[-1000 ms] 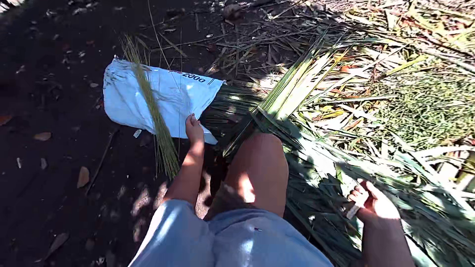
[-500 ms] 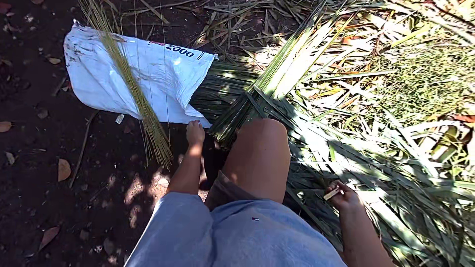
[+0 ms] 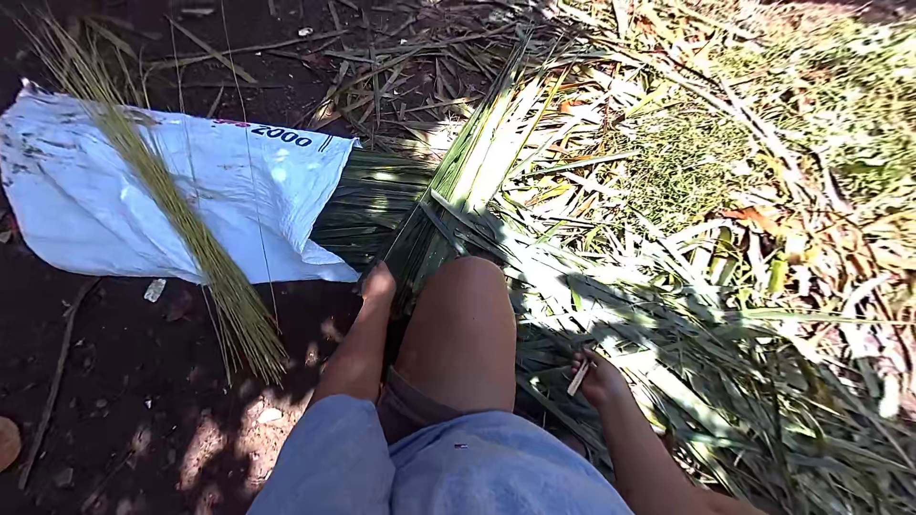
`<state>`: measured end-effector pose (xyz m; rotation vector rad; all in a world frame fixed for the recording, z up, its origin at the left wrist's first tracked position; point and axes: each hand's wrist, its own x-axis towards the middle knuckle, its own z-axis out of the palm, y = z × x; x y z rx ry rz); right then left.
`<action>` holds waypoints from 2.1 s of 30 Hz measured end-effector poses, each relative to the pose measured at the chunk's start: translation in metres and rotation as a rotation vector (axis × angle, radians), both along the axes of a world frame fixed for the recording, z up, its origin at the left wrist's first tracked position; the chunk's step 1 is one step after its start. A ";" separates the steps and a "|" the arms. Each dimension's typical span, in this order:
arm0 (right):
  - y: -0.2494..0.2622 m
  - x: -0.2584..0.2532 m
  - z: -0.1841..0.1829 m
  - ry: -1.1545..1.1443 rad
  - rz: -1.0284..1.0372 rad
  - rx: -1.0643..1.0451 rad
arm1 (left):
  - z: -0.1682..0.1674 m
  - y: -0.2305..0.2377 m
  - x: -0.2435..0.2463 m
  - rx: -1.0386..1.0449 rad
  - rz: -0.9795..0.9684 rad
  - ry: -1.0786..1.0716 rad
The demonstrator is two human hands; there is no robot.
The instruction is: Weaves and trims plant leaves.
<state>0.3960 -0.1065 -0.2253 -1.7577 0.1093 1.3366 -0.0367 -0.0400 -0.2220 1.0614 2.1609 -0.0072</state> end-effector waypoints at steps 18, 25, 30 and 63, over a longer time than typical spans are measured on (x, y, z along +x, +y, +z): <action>0.038 -0.121 0.200 -0.338 0.983 0.841 | 0.224 -0.010 0.145 0.490 0.101 -1.061; 0.024 -0.093 0.200 -0.372 0.837 1.000 | 0.230 -0.018 0.176 0.445 0.098 -1.204; 0.024 -0.082 0.194 -0.349 0.807 0.987 | 0.235 -0.026 0.191 0.315 0.099 -1.312; 0.045 -0.036 0.202 -0.951 0.769 0.720 | 0.218 -0.054 0.167 0.129 -0.062 -1.239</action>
